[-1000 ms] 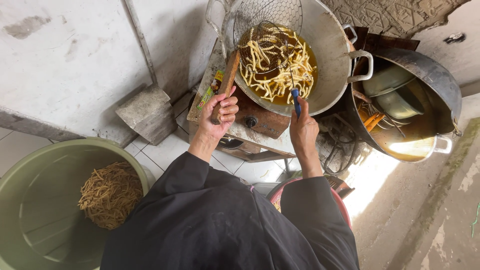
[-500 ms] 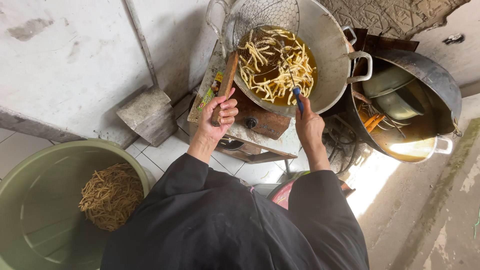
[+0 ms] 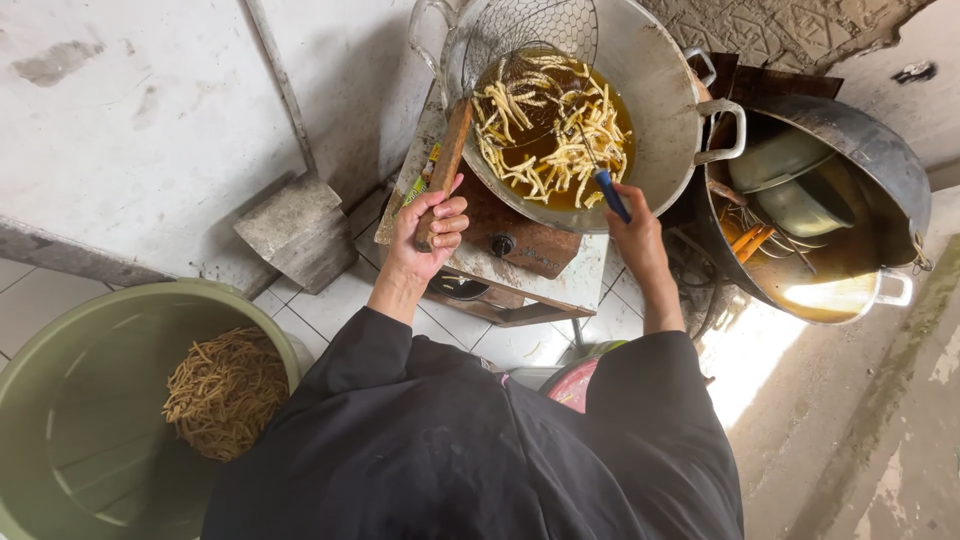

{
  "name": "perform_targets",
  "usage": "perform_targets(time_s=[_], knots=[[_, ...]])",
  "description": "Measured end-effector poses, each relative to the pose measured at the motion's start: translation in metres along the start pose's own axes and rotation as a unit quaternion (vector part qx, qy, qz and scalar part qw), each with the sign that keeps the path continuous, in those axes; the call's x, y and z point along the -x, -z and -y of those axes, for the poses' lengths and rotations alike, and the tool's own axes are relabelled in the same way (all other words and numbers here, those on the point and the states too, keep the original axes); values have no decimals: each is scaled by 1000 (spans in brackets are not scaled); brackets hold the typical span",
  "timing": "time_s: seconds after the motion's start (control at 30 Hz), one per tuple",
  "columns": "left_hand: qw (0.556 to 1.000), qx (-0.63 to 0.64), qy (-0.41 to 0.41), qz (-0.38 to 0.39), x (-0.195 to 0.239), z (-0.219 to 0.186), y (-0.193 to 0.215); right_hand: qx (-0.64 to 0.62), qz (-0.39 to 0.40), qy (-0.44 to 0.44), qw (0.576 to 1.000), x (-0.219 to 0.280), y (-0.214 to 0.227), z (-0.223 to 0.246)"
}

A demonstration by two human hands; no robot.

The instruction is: Deep frying thin pastry strips in a large wok of oil while stirring with tools to ensure even cooking

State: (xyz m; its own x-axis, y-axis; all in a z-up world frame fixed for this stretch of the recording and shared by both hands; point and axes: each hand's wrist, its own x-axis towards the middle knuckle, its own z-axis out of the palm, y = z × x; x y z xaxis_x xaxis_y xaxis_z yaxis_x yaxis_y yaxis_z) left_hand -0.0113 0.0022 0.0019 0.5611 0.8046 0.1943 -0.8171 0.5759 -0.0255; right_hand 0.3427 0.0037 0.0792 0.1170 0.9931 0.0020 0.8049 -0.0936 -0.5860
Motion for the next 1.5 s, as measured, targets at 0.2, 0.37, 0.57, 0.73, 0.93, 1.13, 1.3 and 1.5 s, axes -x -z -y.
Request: perform_targets(time_s=[0.2,0.37,0.57,0.73,0.93,1.13,1.3,1.5], knots=[[1000,4,3,-9,-4,4,3,152,-11,46,987,5,-2,16],[1000,13,-10,-4,1,0,-8,83,-17,18,996,3,-4,1],[1000,14,-2,-7,0,-2,-6,275,-94,127,948,8,-11,-6],[1000,15,0,-2,-1,-1,-8,283,-131,160,937,11,-18,-8],[1000,-1,0,-10,-1,0,-8,335,-174,188,906,15,-26,0],[1000,2,-4,-11,3,-1,-13,176,-118,153,965,3,-25,-6],[999,-13,-14,-25,5,-1,-9,219,-118,169,954,9,-24,2],[999,-16,-17,-22,5,0,-7,198,-141,131,961,8,-29,11]])
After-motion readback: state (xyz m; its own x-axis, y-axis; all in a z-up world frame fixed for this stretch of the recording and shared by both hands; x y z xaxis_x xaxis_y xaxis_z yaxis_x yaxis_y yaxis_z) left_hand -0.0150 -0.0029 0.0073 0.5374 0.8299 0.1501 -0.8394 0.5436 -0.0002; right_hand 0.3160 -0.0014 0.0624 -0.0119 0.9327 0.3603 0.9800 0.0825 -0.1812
